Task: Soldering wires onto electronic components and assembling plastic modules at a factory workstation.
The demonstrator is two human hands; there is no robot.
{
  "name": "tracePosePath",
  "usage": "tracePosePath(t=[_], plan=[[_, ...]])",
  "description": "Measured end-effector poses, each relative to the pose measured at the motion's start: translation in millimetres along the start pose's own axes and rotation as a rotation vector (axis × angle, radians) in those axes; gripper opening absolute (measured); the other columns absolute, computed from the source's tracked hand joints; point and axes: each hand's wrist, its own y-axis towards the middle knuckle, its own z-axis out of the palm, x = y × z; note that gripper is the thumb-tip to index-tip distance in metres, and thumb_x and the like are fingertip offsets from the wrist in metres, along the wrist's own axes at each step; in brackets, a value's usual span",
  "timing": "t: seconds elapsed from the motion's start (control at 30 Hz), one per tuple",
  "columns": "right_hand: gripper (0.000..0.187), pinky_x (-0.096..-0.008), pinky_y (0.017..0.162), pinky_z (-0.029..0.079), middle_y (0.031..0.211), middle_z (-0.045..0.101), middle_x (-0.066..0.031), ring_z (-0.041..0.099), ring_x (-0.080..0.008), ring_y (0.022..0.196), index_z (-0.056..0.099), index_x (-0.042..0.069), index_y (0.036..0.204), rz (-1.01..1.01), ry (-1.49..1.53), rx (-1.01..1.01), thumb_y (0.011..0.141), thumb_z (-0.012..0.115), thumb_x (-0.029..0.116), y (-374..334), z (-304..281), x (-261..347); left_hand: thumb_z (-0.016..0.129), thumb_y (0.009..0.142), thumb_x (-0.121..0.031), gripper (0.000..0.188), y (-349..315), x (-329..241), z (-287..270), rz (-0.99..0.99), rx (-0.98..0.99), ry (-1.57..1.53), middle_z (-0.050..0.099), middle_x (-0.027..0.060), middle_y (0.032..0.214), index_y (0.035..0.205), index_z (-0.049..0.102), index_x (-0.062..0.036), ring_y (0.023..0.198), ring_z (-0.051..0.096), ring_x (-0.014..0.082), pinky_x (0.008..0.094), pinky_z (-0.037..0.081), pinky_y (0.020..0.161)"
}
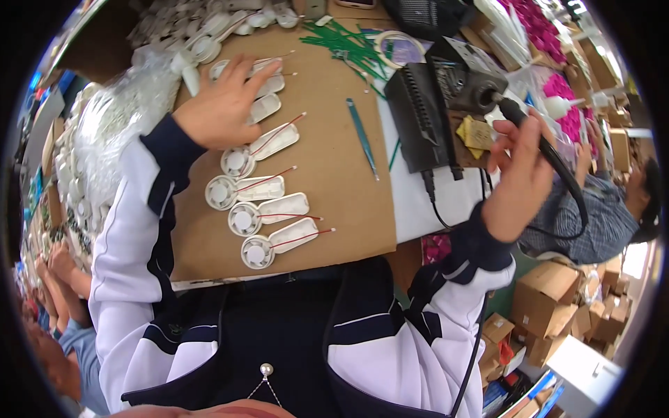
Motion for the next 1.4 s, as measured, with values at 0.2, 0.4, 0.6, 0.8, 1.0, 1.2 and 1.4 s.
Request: tracePosePath(t=[0.2, 0.4, 0.6, 0.8, 1.0, 1.2, 1.4], plan=[[0.048, -0.0185, 0.048, 0.034, 0.094, 0.067, -0.0118, 0.044, -0.0073, 0.057, 0.042, 0.0, 0.146, 0.027, 0.372, 0.29, 0.109, 0.045, 0.031, -20, -58, -16, 0.066, 0.078, -0.021, 0.07, 18, -9, 20, -0.044, -0.185, 0.047, 0.051, 0.0155, 0.13, 0.143, 0.042, -0.01, 0.12, 0.05, 0.0335, 0.0589, 0.043, 0.093], [0.053, -0.0193, 0.048, 0.034, 0.104, 0.066, -0.0131, 0.043, -0.0079, 0.058, 0.037, 0.002, 0.15, 0.044, 0.606, 0.248, 0.11, 0.043, 0.036, -40, -44, -17, 0.064, 0.081, -0.021, 0.055, 27, -5, 30, 0.019, -0.318, 0.161, 0.058, 0.0099, 0.116, 0.132, 0.051, -0.0077, 0.107, 0.056, 0.0289, 0.054, 0.044, 0.088], [0.042, -0.0214, 0.049, 0.034, 0.112, 0.061, -0.0103, 0.045, -0.0077, 0.062, 0.047, 0.003, 0.139, 0.163, 0.688, 0.077, 0.11, 0.044, 0.033, -57, -45, -44, 0.063, 0.082, -0.023, 0.044, 9, 2, -3, 0.044, -0.569, 0.093, 0.06, 0.0095, 0.111, 0.123, 0.055, -0.0079, 0.105, 0.057, 0.0282, 0.0521, 0.044, 0.083], [0.02, -0.0217, 0.057, 0.036, 0.097, 0.06, -0.0069, 0.046, -0.0104, 0.066, 0.055, 0.004, 0.121, 0.009, 0.419, 0.199, 0.106, 0.046, 0.014, -128, -12, -74, 0.066, 0.082, -0.022, 0.026, -88, 87, -117, -0.373, -0.372, -0.017, 0.064, 0.0122, 0.085, 0.102, 0.064, -0.0067, 0.064, 0.059, 0.0286, 0.0374, 0.049, 0.058], [0.022, -0.0254, 0.075, 0.044, 0.102, 0.06, -0.0089, 0.054, -0.0168, 0.081, 0.057, 0.003, 0.121, 0.093, 0.121, 0.527, 0.101, 0.05, 0.009, -131, 42, -55, 0.059, 0.087, -0.021, 0.046, -208, 305, -100, -0.801, -0.384, 0.173, 0.066, 0.0239, 0.097, 0.129, 0.049, -0.0026, 0.086, 0.063, 0.0428, 0.046, 0.05, 0.076], [0.031, -0.0365, 0.101, 0.042, 0.121, 0.06, -0.0148, 0.056, -0.0295, 0.11, 0.059, 0.0, 0.124, -0.207, -0.186, 0.795, 0.094, 0.057, 0.007, -102, 73, -9, 0.061, 0.09, -0.031, 0.043, -231, 349, -90, -0.874, 0.028, 0.221, 0.061, 0.0212, 0.129, 0.124, 0.058, -0.0046, 0.121, 0.056, 0.0389, 0.0438, 0.047, 0.098], [0.03, -0.0349, 0.096, 0.044, 0.12, 0.063, -0.0127, 0.057, -0.0289, 0.105, 0.062, 0.002, 0.125, -0.422, -0.223, 0.946, 0.095, 0.062, 0.01, -78, 122, -10, 0.066, 0.089, -0.039, 0.067, -206, 98, -51, -0.423, -0.377, -0.127, 0.045, 0.0221, 0.148, 0.146, 0.045, -0.0113, 0.138, 0.04, 0.0406, 0.0521, 0.027, 0.116]])
